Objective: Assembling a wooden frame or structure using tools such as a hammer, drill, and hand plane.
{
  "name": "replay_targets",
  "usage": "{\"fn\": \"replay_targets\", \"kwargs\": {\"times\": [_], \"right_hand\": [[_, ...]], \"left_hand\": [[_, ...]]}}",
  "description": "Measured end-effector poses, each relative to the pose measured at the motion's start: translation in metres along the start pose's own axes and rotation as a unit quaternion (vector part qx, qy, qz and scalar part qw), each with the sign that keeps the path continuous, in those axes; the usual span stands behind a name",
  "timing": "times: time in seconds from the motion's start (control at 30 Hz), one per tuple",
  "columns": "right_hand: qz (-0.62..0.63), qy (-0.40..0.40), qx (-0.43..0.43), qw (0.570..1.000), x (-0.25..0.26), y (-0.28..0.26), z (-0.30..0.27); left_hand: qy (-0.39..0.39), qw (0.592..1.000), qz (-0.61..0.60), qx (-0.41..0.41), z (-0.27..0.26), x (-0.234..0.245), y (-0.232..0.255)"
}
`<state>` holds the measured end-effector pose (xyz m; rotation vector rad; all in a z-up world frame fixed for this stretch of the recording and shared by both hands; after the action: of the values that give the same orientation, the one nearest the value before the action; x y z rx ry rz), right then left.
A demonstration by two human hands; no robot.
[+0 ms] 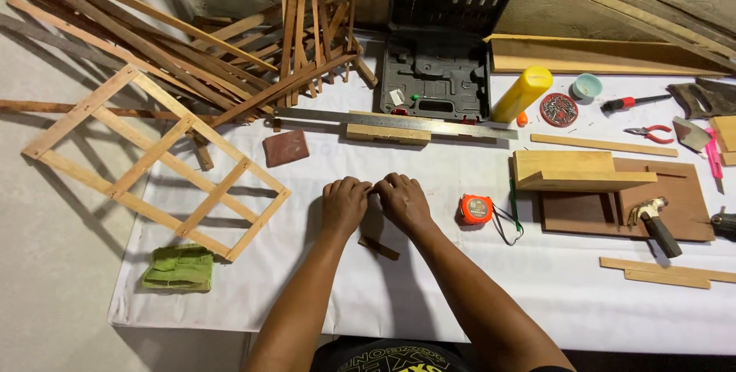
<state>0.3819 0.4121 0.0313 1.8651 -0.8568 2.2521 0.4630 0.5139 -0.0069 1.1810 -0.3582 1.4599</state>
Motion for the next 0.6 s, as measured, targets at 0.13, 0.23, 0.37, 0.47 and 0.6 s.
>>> {"fn": "replay_targets", "kwargs": {"times": [0.13,0.23,0.37,0.47,0.6], "right_hand": [[0.045,0.025,-0.004,0.999,0.053,-0.008,0.008],[0.078,0.003,-0.041,0.996,0.027,0.031,0.017],[0.023,-0.033,-0.089,0.995,-0.012,0.072,0.019],[0.067,-0.032,-0.088,0.993,0.004,0.068,0.013],[0.142,-0.019,-0.119,0.982,0.014,0.071,-0.016]], "left_hand": [[-0.006,1.000,-0.025,0.007,0.030,-0.004,0.010],[-0.018,1.000,-0.022,0.003,0.039,-0.021,0.010],[-0.107,0.993,-0.025,0.034,0.036,-0.047,-0.003],[-0.077,0.997,0.002,0.013,0.036,-0.023,0.013],[-0.149,0.989,0.004,0.011,0.032,0.004,0.040]]}}
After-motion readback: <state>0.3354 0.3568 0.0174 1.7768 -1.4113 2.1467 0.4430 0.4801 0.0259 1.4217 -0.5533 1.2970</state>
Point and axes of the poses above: each hand's wrist, its own z-axis towards the middle knuckle, its own x-axis out of the back of the hand, y = z × x, the point moved 8 cm from there along z, towards the middle knuckle, and after that the axes turned 11 degrees about -x, right-handed, at the moved point
